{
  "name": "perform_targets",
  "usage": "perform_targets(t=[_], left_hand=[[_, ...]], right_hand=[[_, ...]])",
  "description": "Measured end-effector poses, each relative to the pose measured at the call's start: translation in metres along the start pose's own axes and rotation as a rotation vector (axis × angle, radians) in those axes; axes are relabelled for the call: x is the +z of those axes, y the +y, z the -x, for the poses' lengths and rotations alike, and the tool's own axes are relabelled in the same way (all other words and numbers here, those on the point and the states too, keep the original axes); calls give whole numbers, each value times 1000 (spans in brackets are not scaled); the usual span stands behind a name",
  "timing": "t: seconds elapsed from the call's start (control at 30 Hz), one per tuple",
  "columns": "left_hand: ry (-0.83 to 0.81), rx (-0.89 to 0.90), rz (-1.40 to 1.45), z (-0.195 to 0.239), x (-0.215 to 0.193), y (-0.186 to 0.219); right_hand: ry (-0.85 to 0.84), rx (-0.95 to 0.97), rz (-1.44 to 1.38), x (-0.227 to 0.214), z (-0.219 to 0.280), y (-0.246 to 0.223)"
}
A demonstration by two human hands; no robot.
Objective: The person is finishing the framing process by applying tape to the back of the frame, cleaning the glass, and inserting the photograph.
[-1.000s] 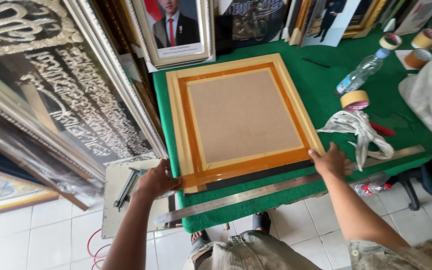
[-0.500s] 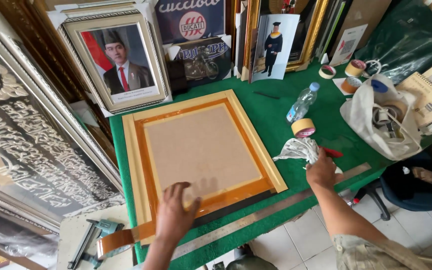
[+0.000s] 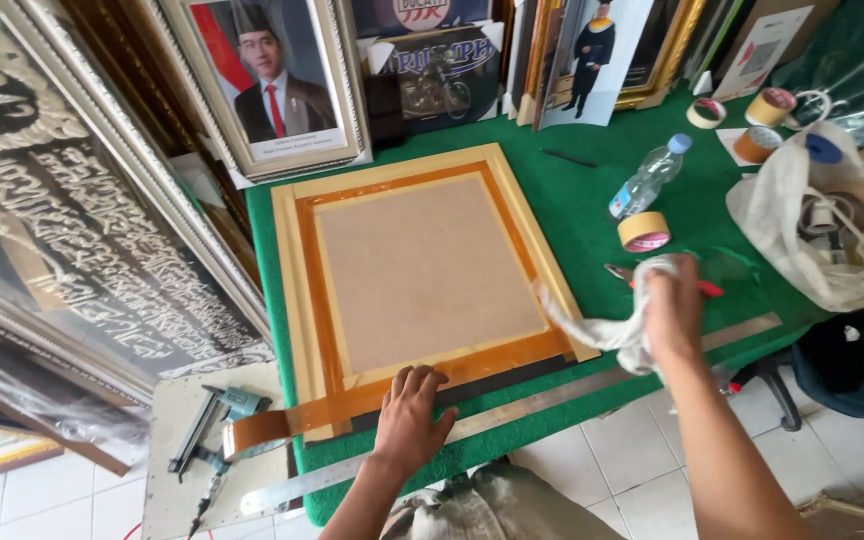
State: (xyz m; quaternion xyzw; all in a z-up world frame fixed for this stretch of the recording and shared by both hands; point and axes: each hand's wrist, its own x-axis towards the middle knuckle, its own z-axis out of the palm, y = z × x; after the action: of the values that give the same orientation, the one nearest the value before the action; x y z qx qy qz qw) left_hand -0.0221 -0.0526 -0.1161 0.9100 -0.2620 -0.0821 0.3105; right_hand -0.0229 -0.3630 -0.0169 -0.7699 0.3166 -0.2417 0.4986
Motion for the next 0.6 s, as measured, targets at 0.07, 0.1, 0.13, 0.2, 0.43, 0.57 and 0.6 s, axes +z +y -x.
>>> perform_targets(t=[0.07,0.1,0.13,0.2,0.43,0.57,0.6], left_hand=[[24,13,-71,12,6,-17],[45,35,-142,20,9,-26],[44,28,-143,27,4,-28],[-48,25,-249,38,-7,-30],[75,36,-237,77,-19,-61],[128,20,-277,86,-29,-69],[67,12,-263,87,-34,-69]], right_hand=[[-116,54,253,27,23,-8],[-223,108,507,41,36,-12],[-230,109,506,52,45,3],[-297,-89,792,73,60,31],[-448,-527,583,188,196,33],[-519,-658,449,207,217,24],[-492,-632,512,205,211,34]])
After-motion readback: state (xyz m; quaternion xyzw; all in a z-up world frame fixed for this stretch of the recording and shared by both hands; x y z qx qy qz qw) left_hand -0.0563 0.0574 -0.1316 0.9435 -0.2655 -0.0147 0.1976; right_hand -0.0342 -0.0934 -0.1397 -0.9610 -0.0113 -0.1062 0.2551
